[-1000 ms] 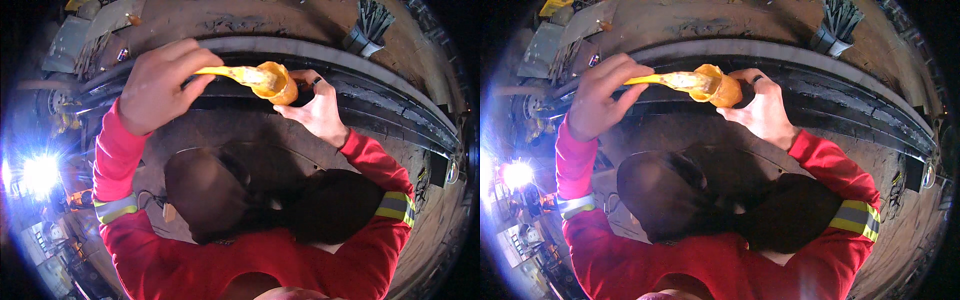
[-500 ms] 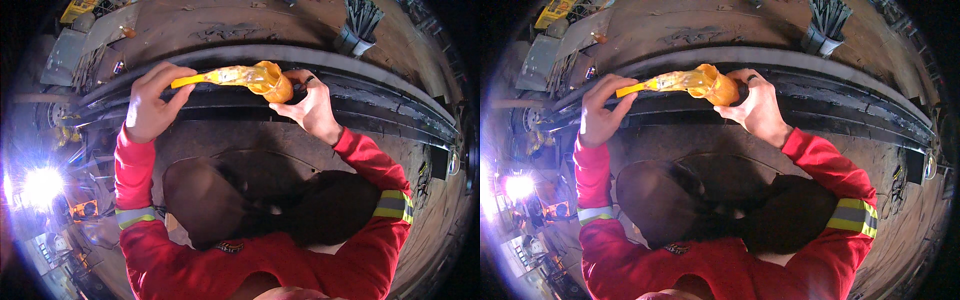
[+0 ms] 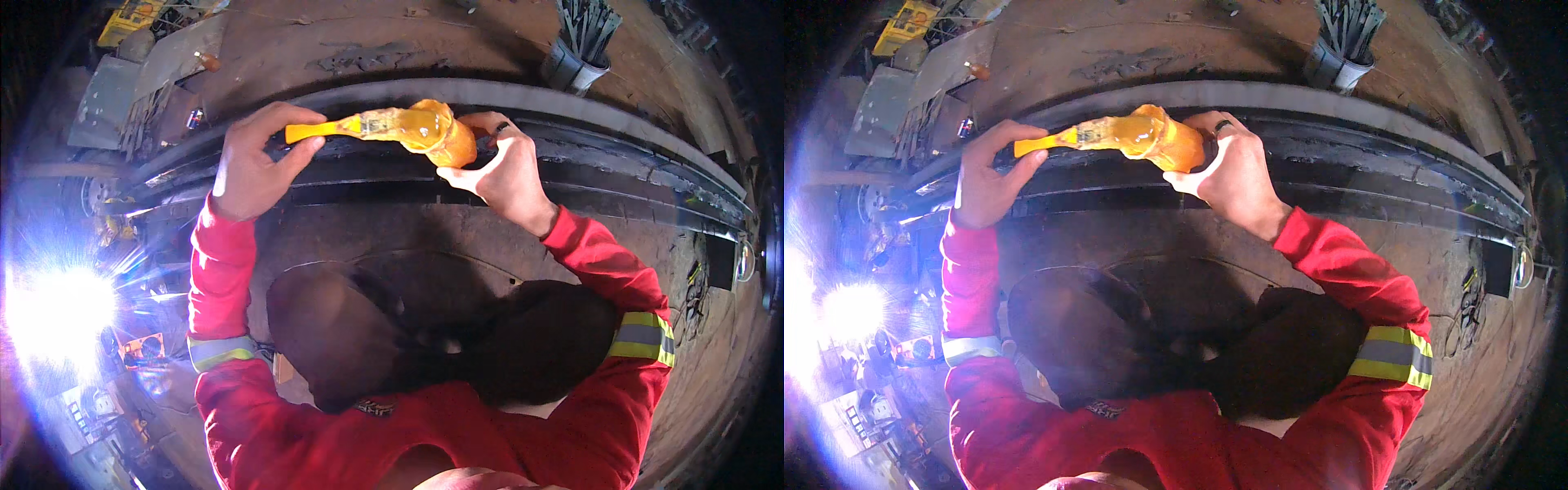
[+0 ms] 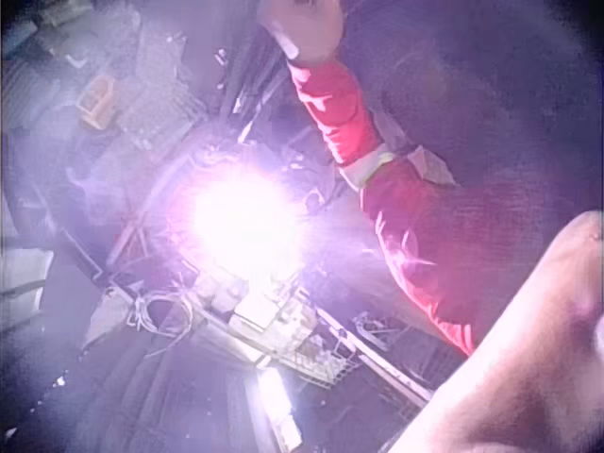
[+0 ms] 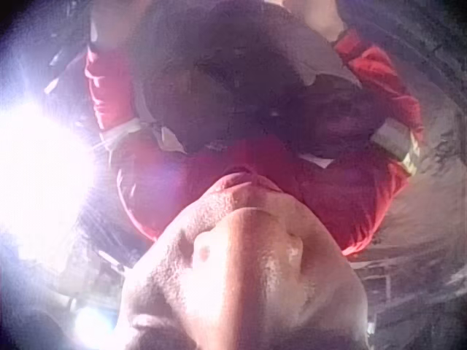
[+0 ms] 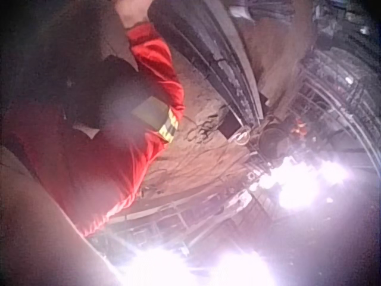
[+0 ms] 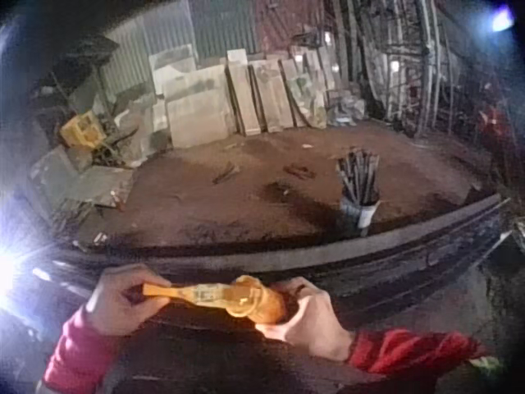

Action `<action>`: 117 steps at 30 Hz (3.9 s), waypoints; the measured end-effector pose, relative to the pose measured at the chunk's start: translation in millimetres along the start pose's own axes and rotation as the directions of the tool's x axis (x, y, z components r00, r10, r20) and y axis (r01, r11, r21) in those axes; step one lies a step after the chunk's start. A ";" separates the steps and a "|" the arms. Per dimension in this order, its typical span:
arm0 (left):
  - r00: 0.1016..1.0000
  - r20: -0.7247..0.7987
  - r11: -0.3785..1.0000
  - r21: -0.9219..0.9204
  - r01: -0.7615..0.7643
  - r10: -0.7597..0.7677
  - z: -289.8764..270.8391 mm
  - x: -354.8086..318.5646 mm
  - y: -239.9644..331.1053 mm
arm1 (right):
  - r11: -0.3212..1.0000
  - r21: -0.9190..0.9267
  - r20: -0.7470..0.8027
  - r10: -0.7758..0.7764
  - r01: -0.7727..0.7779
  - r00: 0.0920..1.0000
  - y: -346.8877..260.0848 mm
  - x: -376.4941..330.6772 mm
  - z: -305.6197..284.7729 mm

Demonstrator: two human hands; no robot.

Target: The person uses a yellow brush to apply a thick, yellowish substance from a small container onto a long, dark metal beam. They repeatedly dip the brush into the container and spread the substance along the length of the beam in a workshop environment.

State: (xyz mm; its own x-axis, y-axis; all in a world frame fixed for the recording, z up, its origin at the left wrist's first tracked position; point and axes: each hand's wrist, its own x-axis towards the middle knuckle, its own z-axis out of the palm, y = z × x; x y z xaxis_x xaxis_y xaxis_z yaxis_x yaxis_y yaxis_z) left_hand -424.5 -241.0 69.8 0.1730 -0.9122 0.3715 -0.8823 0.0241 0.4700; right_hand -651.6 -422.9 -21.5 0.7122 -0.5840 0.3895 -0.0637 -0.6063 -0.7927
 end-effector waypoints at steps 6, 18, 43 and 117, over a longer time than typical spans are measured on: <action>0.996 -0.005 0.995 -0.058 0.083 -0.084 2.0 -5.6 2.4 | 0.998 0.023 0.036 0.055 -0.056 0.998 3.5 1.7 0.0; 0.984 0.016 0.919 -0.355 0.173 -0.179 -22.4 -19.2 -23.6 | 0.965 0.174 -0.033 0.203 -0.195 0.979 23.8 7.8 -7.9; 0.991 -0.053 0.987 0.097 0.131 -0.126 28.1 -67.5 -50.3 | 0.956 0.293 -0.221 0.080 -0.013 0.972 36.1 24.2 -66.5; 0.932 0.025 0.928 0.108 0.358 -0.362 34.4 -32.0 -64.1 | 0.993 0.119 -0.197 0.040 -0.017 0.980 28.3 15.6 -75.4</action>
State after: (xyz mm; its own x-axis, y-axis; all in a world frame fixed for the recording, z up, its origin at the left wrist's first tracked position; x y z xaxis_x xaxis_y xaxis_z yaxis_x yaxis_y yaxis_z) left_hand -388.6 -227.4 0.2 0.4699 -0.8688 0.1562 -0.8040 -0.3481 0.4821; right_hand -695.1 -489.8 -2.5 0.5571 -0.7029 0.4422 0.0078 -0.5281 -0.8491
